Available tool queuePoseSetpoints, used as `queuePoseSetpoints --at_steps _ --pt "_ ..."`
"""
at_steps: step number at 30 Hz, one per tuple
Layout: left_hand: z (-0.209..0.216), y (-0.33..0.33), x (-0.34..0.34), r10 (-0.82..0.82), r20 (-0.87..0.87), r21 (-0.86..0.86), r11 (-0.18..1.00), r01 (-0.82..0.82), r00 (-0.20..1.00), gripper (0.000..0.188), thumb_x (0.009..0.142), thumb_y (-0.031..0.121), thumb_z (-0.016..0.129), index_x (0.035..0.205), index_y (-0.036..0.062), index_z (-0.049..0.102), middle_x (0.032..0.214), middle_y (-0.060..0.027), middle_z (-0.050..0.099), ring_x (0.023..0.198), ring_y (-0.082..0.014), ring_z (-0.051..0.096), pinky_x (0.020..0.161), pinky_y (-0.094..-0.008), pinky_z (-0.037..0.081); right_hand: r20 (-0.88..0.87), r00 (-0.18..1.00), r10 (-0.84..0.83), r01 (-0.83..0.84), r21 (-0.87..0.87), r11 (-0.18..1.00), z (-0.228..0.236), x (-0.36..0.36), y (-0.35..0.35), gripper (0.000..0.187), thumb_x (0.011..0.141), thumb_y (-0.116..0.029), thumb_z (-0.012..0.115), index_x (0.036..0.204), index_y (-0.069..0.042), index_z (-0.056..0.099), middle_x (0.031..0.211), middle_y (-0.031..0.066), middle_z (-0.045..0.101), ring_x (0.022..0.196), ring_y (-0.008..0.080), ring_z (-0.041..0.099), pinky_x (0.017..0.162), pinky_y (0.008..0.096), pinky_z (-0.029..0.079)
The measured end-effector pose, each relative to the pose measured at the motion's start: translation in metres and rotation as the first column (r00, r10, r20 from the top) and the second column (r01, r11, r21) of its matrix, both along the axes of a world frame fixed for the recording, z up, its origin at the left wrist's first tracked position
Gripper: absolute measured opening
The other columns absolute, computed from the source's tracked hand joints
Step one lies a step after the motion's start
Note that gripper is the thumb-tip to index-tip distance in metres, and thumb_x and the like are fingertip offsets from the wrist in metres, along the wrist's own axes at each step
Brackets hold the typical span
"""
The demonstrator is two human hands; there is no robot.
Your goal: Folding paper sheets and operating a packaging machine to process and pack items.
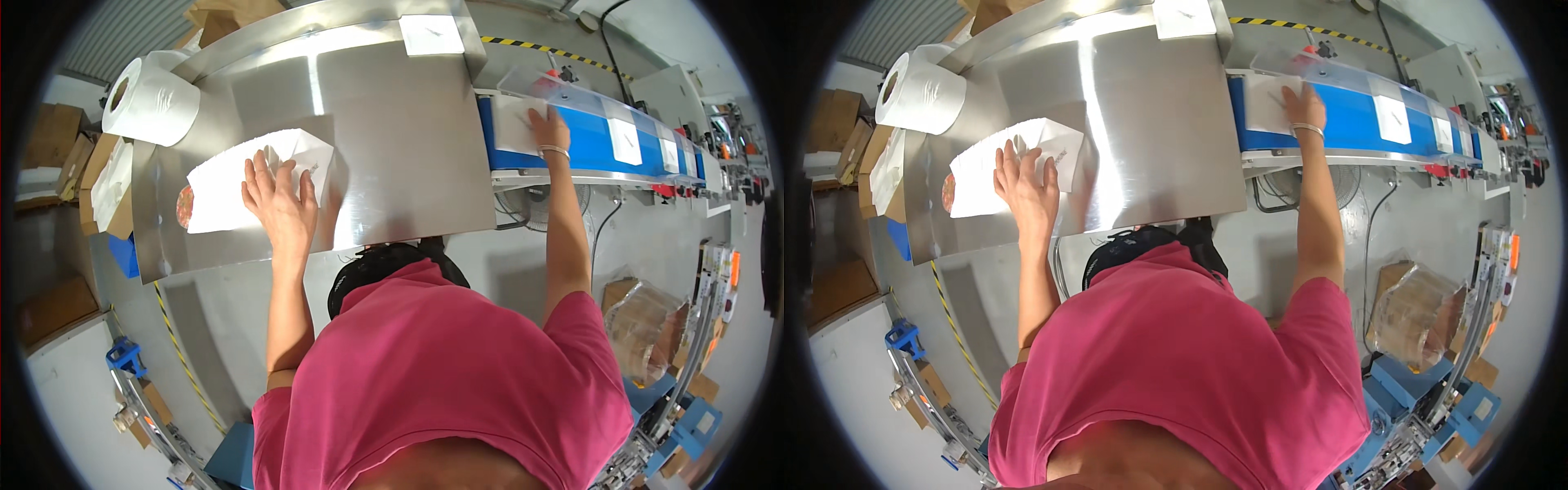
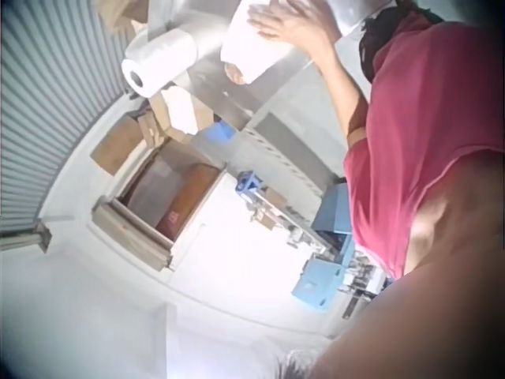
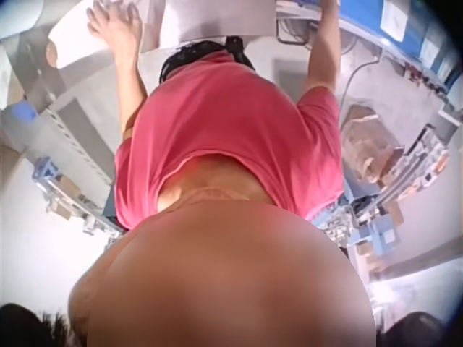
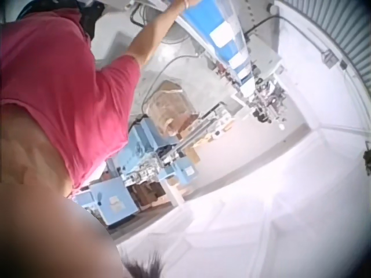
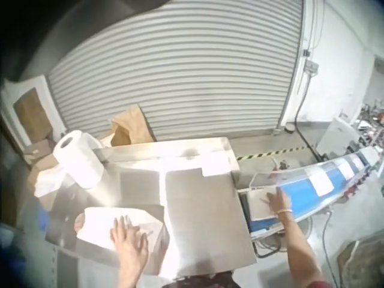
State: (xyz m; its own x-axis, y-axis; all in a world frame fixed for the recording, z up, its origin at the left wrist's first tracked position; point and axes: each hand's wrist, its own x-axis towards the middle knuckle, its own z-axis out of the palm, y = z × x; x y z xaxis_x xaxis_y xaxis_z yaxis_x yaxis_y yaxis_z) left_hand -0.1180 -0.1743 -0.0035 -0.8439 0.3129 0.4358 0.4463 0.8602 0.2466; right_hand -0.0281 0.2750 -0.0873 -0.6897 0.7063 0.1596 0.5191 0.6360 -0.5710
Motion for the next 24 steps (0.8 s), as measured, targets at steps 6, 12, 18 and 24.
queuePoseSetpoints --at_steps 6,12,18,24 --pt "0.006 -0.004 -0.002 -0.087 0.042 0.041 0.996 0.086 0.995 0.033 0.078 0.017 0.066 0.108 0.0035 0.06 0.131 -0.022 0.042 0.124 -0.0413 0.034 0.103 -0.0503 0.024 -0.114 0.924 0.365 -0.366 0.012 0.931 0.02 -0.062 -0.109 0.038 0.081 -0.019 0.062 0.115 -0.006 0.052 0.09 0.0108 0.064 0.071 0.0285 0.062 0.064 0.0353 0.05" --pt "0.005 -0.113 -0.065 0.318 -0.037 0.263 0.918 -0.298 0.947 0.036 0.084 0.026 0.06 0.113 0.0052 0.058 0.115 -0.019 0.054 0.118 -0.0358 0.042 0.096 -0.0515 0.031 -0.28 0.643 0.713 -0.625 -0.73 0.277 0.051 -0.11 -0.267 0.064 0.082 -0.018 0.067 0.134 -0.002 0.032 0.099 0.012 0.06 0.087 0.0168 0.06 0.072 0.0271 0.05" --pt "-0.041 -0.198 -0.115 -0.186 0.698 0.691 0.426 -0.584 0.691 0.047 0.085 0.04 0.061 0.118 0.0064 0.055 0.1 -0.0036 0.062 0.091 -0.0141 0.058 0.079 -0.0261 0.045 -0.207 0.569 0.796 -0.645 -0.712 0.276 0.043 -0.127 -0.284 0.072 0.081 -0.017 0.067 0.137 0.0 0.025 0.104 0.0151 0.059 0.092 0.0196 0.059 0.08 0.0278 0.048" --pt "-0.029 -0.113 -0.088 -0.289 0.691 0.697 0.51 -0.504 0.663 0.045 0.084 0.033 0.065 0.115 0.003 0.054 0.1 -0.0036 0.06 0.087 -0.011 0.057 0.08 -0.0246 0.045 -0.223 0.613 0.758 -0.628 -0.72 0.295 0.055 -0.093 -0.234 0.072 0.08 -0.012 0.065 0.138 -0.001 0.023 0.099 0.0157 0.06 0.093 0.0197 0.059 0.082 0.0286 0.047"
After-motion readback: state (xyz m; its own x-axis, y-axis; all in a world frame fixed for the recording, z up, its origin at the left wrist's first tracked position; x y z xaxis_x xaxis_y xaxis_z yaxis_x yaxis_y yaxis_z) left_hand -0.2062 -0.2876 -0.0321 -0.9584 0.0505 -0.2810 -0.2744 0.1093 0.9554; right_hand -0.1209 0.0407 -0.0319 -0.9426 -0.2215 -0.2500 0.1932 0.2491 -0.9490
